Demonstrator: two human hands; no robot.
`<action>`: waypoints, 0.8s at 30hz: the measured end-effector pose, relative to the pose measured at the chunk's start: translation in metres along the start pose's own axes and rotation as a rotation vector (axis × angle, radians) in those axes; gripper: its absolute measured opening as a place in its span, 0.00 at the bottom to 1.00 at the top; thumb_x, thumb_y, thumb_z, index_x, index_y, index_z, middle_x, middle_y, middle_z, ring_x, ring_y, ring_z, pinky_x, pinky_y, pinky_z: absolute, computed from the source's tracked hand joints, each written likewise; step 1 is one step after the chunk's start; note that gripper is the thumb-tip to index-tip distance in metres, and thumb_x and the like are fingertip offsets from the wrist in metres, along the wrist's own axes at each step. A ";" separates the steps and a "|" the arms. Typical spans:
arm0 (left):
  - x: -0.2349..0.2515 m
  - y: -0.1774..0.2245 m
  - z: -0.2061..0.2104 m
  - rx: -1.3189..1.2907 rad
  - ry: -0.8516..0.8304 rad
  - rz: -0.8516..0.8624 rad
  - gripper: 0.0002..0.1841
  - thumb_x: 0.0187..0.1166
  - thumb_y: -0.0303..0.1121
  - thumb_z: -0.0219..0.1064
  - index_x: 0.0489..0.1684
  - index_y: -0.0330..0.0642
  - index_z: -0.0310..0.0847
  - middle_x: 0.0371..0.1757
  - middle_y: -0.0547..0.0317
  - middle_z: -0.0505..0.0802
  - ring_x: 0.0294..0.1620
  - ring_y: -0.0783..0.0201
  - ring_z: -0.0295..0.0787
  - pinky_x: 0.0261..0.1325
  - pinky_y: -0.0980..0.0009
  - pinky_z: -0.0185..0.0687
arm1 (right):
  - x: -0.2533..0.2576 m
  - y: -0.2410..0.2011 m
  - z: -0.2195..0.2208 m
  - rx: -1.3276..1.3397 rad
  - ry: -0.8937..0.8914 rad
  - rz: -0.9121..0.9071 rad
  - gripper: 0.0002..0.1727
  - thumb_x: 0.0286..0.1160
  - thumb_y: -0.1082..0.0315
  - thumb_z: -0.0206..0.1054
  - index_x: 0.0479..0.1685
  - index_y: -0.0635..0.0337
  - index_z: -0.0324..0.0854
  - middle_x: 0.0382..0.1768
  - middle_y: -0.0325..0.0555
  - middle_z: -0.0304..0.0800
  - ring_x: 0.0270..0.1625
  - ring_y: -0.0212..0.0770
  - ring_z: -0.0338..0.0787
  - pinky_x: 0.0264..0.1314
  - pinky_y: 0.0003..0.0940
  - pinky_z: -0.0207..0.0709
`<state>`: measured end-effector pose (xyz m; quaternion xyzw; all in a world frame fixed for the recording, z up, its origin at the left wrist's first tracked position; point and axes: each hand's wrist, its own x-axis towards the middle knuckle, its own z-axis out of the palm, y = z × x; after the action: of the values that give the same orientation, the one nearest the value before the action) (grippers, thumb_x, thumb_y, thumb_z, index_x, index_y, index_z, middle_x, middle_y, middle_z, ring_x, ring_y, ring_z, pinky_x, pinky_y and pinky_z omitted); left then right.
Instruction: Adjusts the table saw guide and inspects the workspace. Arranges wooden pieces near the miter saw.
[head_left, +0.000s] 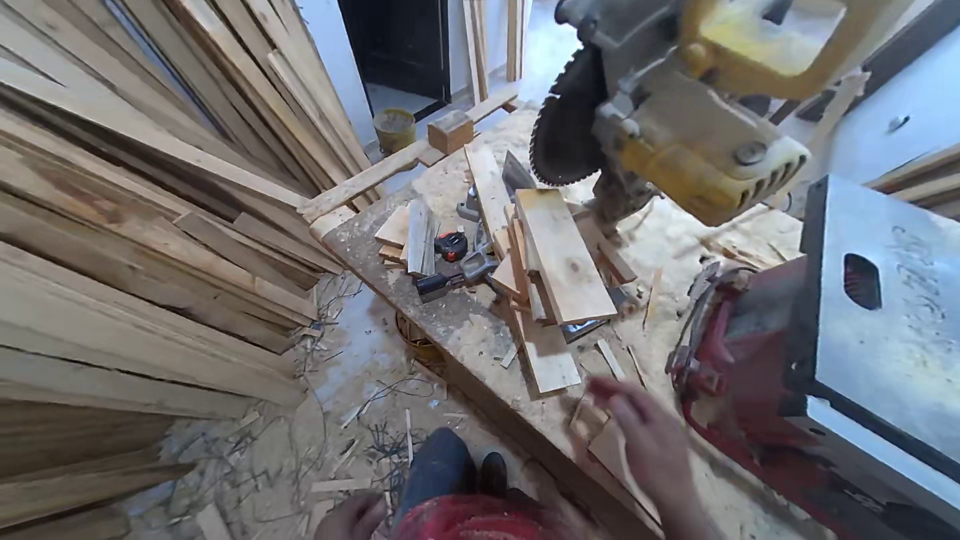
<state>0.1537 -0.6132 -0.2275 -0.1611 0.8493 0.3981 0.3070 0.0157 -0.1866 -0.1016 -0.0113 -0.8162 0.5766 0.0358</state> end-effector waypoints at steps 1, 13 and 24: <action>0.017 0.033 0.002 -0.088 0.042 0.111 0.26 0.85 0.54 0.61 0.67 0.42 0.86 0.59 0.48 0.94 0.62 0.52 0.92 0.71 0.44 0.83 | 0.024 -0.006 -0.007 0.059 0.064 -0.012 0.28 0.86 0.45 0.56 0.62 0.60 0.86 0.59 0.46 0.94 0.61 0.44 0.93 0.66 0.49 0.88; 0.239 0.347 -0.052 -0.895 -0.509 0.025 0.56 0.73 0.82 0.37 0.80 0.37 0.69 0.66 0.37 0.88 0.64 0.43 0.89 0.65 0.45 0.86 | 0.231 -0.041 0.015 0.430 -0.300 0.358 0.38 0.81 0.27 0.48 0.69 0.48 0.79 0.48 0.43 0.95 0.48 0.38 0.95 0.50 0.40 0.93; 0.261 0.368 -0.048 -1.089 -0.771 -0.094 0.44 0.76 0.78 0.47 0.81 0.56 0.73 0.70 0.50 0.89 0.71 0.48 0.85 0.70 0.40 0.82 | 0.235 -0.057 0.032 0.482 -0.200 0.596 0.35 0.66 0.32 0.73 0.65 0.47 0.83 0.47 0.44 0.97 0.48 0.36 0.97 0.51 0.37 0.93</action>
<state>-0.2537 -0.4260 -0.1609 -0.1762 0.3488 0.7852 0.4803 -0.2195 -0.2213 -0.0481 -0.1828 -0.6178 0.7349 -0.2115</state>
